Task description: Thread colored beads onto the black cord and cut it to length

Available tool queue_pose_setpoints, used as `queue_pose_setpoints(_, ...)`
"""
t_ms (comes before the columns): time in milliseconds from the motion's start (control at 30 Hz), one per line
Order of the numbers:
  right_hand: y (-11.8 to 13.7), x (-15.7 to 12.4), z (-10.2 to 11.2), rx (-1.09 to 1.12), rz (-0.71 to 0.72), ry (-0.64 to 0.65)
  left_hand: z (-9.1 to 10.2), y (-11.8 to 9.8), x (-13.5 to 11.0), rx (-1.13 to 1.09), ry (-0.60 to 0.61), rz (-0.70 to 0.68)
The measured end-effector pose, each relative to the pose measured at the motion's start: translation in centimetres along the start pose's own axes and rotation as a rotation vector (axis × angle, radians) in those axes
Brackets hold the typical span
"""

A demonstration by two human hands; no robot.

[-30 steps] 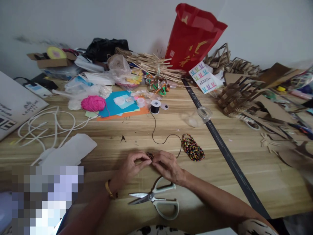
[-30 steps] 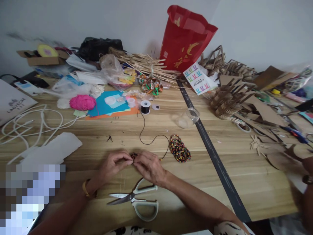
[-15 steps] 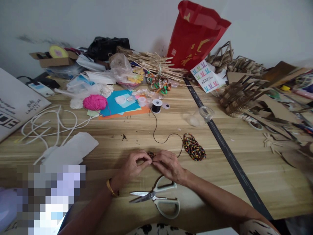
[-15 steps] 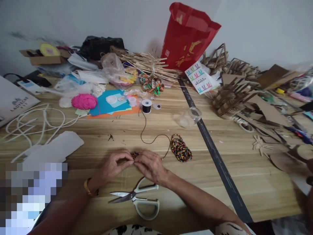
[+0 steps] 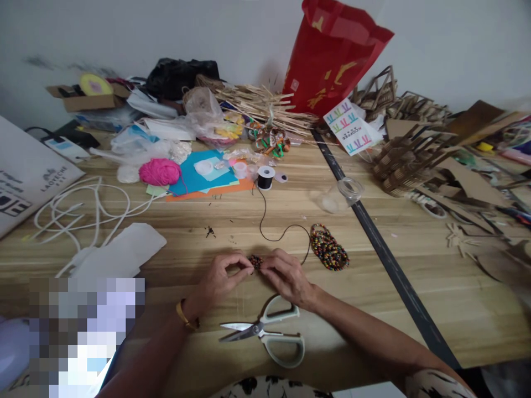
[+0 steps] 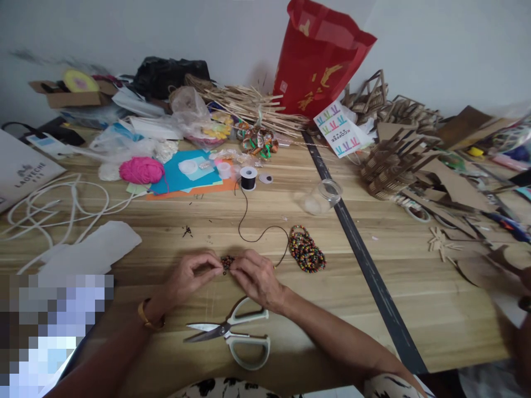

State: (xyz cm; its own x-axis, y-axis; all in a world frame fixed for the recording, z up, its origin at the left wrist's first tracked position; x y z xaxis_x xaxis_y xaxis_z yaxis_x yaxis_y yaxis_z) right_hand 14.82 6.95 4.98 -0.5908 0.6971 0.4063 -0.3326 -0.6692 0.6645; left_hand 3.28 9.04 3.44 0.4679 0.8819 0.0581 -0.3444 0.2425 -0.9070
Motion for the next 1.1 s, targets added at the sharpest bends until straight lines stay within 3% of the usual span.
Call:
queue_pose_setpoints(233, -0.5, -0.1, 0.2, 0.045, -0.001, -0.025, 0.9, 1.6, 0.1, 0.082, 0.025, 0.058)
queue_pose_setpoints(367, -0.8, 0.0, 0.3, 0.076, -0.010, -0.043, 0.4, 1.4, 0.2, 0.195, 0.088, 0.041)
queue_pose_setpoints(633, -0.9, 0.1, 0.7, 0.091, 0.001, -0.101, 0.2, 0.9, 0.0, 0.316, 0.079, -0.027)
queue_pose_setpoints(1100, -1.0, 0.3, 0.5, 0.075, -0.022, -0.065, -0.4, 0.9, -0.1, 0.464, 0.122, -0.067)
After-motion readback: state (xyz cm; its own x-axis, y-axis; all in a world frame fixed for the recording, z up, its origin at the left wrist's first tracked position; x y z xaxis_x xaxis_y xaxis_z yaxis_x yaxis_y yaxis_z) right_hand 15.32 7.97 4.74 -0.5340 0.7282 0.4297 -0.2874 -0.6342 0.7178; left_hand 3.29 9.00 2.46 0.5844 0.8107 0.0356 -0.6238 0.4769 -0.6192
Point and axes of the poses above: each hand's wrist, its own x-axis towards the middle knuckle, its own z-axis out of the back of the hand, y = z × x, the point moved 10 cm from there along x, towards the middle knuckle, and after that the axes turned 7 degrees about y, right-handed, at the moved point
